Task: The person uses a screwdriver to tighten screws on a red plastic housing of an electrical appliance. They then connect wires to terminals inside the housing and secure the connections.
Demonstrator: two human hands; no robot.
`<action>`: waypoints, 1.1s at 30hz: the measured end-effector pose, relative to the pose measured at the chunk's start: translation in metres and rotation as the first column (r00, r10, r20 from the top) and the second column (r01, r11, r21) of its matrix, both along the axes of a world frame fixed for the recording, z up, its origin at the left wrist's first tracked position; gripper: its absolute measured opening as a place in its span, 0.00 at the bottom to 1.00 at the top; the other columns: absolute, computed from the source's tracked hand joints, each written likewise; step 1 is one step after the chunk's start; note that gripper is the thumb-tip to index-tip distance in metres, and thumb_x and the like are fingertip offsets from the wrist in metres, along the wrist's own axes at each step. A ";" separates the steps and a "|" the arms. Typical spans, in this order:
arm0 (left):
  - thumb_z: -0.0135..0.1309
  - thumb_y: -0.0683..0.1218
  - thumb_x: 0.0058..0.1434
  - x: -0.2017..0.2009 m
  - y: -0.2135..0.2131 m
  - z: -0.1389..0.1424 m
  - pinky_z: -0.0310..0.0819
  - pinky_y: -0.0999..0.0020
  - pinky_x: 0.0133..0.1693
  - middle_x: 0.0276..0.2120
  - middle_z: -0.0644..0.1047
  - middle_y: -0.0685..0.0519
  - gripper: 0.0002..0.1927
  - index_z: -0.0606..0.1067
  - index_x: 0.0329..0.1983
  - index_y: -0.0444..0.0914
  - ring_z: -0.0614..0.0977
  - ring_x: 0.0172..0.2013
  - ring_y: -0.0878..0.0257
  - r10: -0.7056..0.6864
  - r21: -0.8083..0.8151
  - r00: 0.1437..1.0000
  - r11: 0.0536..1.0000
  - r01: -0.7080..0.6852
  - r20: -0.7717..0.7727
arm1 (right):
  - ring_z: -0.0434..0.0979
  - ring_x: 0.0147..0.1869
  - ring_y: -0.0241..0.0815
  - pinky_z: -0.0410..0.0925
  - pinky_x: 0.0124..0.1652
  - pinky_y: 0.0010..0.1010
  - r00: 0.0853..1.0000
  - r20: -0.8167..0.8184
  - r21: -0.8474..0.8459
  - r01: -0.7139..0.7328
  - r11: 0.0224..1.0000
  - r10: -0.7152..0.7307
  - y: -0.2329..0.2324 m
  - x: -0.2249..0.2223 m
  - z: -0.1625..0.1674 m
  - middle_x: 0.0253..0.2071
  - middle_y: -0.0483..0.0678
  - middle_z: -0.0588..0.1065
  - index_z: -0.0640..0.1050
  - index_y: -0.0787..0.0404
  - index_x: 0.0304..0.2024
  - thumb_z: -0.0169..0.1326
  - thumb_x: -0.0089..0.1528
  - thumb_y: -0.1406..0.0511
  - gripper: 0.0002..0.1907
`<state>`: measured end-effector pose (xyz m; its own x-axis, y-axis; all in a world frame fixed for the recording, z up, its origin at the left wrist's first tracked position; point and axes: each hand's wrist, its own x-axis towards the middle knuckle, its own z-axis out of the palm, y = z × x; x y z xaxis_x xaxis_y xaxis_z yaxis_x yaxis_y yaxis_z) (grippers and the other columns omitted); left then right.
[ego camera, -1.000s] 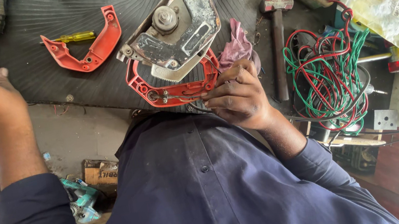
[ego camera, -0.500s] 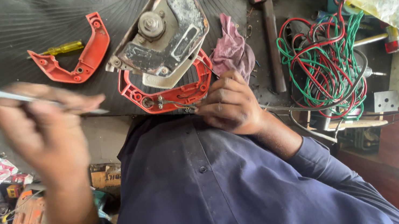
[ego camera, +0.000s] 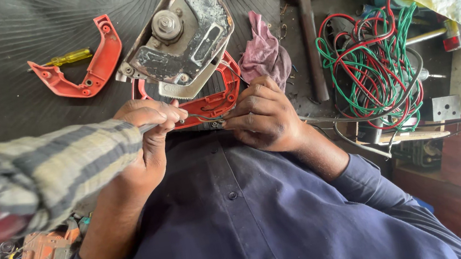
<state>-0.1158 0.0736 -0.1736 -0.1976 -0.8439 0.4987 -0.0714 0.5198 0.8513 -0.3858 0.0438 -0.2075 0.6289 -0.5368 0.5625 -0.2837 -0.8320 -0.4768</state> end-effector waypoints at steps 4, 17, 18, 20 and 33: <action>0.48 0.33 0.75 0.003 0.002 0.002 0.82 0.65 0.52 0.42 0.76 0.46 0.04 0.67 0.46 0.33 0.84 0.45 0.57 0.016 0.029 0.998 0.999 -0.018 0.053 | 0.75 0.49 0.45 0.66 0.52 0.43 1.000 0.005 -0.001 0.013 1.000 -0.013 0.000 0.001 0.001 0.43 0.40 0.77 0.82 0.55 0.44 0.69 0.52 0.71 0.18; 0.48 0.39 0.62 0.036 -0.025 0.053 0.78 0.67 0.52 0.48 0.81 0.50 0.12 0.79 0.46 0.38 0.83 0.50 0.56 -0.341 0.457 0.933 0.852 0.256 0.112 | 0.78 0.49 0.49 0.70 0.49 0.45 0.994 0.083 0.084 -0.072 0.994 0.065 -0.005 0.000 0.048 0.46 0.52 0.78 0.76 0.61 0.51 0.63 0.59 0.58 0.22; 0.52 0.39 0.61 0.036 -0.029 0.058 0.79 0.65 0.52 0.48 0.81 0.52 0.11 0.79 0.46 0.39 0.84 0.51 0.55 -0.291 0.223 0.890 0.949 0.222 0.353 | 0.79 0.49 0.51 0.70 0.48 0.46 0.985 0.135 0.101 -0.119 0.988 0.105 -0.007 0.001 0.059 0.47 0.56 0.77 0.74 0.64 0.54 0.61 0.60 0.53 0.28; 0.57 0.39 0.58 0.036 -0.035 0.068 0.80 0.63 0.50 0.47 0.81 0.55 0.12 0.79 0.46 0.39 0.84 0.51 0.53 -0.175 -0.054 0.802 0.967 0.250 0.570 | 0.79 0.49 0.50 0.75 0.44 0.40 0.930 0.368 0.204 -0.057 0.977 -0.023 -0.002 0.010 0.085 0.48 0.58 0.76 0.71 0.62 0.58 0.58 0.63 0.49 0.30; 0.60 0.49 0.61 0.053 -0.100 0.074 0.47 0.43 0.71 0.68 0.71 0.51 0.13 0.79 0.47 0.40 0.64 0.71 0.51 -0.237 -0.270 0.668 0.781 0.563 0.705 | 0.80 0.44 0.44 0.74 0.43 0.35 0.840 0.467 0.455 0.038 0.889 -0.276 0.030 0.141 0.227 0.40 0.55 0.78 0.75 0.62 0.44 0.42 0.73 0.49 0.24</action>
<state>-0.0628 -0.0266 -0.0996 -0.8495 -0.3245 0.4160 -0.1696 0.9145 0.3673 -0.2447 0.0734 0.0196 0.2034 -0.8558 0.4756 -0.0124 -0.4880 -0.8728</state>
